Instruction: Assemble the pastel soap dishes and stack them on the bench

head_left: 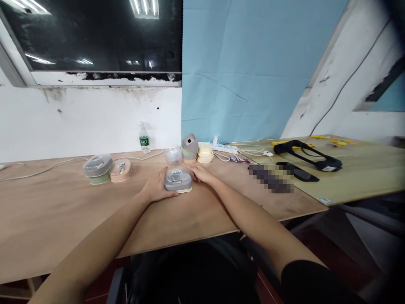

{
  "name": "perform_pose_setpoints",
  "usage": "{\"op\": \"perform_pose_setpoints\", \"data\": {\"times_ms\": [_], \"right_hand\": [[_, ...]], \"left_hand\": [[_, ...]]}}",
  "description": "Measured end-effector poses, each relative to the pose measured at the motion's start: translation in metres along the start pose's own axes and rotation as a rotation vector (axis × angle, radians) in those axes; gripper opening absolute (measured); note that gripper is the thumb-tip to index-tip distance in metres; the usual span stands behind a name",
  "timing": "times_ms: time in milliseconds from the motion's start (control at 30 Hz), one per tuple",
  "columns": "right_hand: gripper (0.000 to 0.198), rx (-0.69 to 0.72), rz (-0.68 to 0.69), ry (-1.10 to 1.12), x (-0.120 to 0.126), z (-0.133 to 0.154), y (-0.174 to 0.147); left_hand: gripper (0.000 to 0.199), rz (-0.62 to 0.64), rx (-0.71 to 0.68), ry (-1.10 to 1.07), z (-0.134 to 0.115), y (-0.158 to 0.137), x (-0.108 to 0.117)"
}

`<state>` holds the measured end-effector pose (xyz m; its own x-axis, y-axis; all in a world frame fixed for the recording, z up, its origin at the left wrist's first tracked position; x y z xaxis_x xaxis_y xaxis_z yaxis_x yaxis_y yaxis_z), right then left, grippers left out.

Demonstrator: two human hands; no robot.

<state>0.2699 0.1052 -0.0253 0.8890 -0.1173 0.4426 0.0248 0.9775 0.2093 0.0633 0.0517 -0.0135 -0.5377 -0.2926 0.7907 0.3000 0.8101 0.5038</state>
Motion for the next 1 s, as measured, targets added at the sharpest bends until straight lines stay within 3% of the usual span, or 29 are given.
{"op": "perform_pose_setpoints", "data": {"times_ms": [167, 467, 733, 1000], "right_hand": [[0.047, -0.002, -0.006, 0.001, 0.001, 0.000, 0.000], [0.045, -0.001, -0.010, -0.030, 0.001, -0.012, 0.008], [0.049, -0.007, -0.026, -0.046, -0.001, -0.013, 0.010], [0.048, -0.041, -0.010, -0.038, 0.000, -0.012, 0.008]], "left_hand": [[0.120, 0.053, -0.030, -0.031, -0.001, -0.002, -0.004], [0.106, -0.018, -0.041, -0.028, 0.000, 0.007, -0.010], [0.116, -0.034, -0.029, -0.209, 0.002, 0.006, -0.011], [0.115, -0.021, -0.027, -0.220, 0.000, 0.006, -0.012]]}}
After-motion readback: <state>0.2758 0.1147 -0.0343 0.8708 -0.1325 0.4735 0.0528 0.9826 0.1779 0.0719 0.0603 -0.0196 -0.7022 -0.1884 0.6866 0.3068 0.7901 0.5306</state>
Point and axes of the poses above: each hand's wrist, its own y-axis towards the middle knuckle, its own x-axis out of the back of the hand, z = x × y, the point moved 7 cm from there along y, towards the middle knuckle, and after that the axes turned 15 degrees about -z, right-handed, at the moved point
